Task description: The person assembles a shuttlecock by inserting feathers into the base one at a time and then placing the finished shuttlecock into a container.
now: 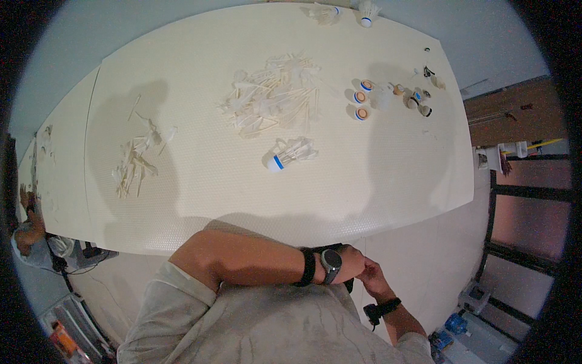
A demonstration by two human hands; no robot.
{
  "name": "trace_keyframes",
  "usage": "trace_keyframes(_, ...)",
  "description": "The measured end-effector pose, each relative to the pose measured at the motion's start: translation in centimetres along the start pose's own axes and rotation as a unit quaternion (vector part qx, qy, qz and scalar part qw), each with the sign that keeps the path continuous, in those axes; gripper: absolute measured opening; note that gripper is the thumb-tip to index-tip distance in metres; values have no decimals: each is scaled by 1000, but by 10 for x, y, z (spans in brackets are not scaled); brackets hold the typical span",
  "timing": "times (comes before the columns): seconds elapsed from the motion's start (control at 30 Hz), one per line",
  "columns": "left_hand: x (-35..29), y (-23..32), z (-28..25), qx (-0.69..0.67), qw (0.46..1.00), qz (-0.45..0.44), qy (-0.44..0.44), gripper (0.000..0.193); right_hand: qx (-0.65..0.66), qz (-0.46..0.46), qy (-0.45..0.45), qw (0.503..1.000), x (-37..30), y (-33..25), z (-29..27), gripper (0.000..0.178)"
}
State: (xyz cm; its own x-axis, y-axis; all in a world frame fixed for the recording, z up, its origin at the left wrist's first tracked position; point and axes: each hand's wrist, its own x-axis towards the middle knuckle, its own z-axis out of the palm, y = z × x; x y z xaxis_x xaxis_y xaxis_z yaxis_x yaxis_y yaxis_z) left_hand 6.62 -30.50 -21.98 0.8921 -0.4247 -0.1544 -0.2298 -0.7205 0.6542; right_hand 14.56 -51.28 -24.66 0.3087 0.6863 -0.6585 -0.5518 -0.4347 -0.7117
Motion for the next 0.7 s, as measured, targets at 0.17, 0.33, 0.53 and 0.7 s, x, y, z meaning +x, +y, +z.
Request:
trace_keyframes(0.17,-2,-3,-5,-56,998,-4,19,17,-34,-25,-21,999,2,17,-18,43)
trace_keyframes(0.33,-15,-5,-15,-56,998,25,22,14,-51,-35,-38,997,4,23,-18,45)
trace_keyframes(0.53,-21,16,-42,-64,994,38,78,16,-81,-124,15,989,7,21,-9,43)
trace_keyframes(0.7,-89,30,-139,-218,945,233,71,21,-93,-30,-7,995,7,-8,8,50)
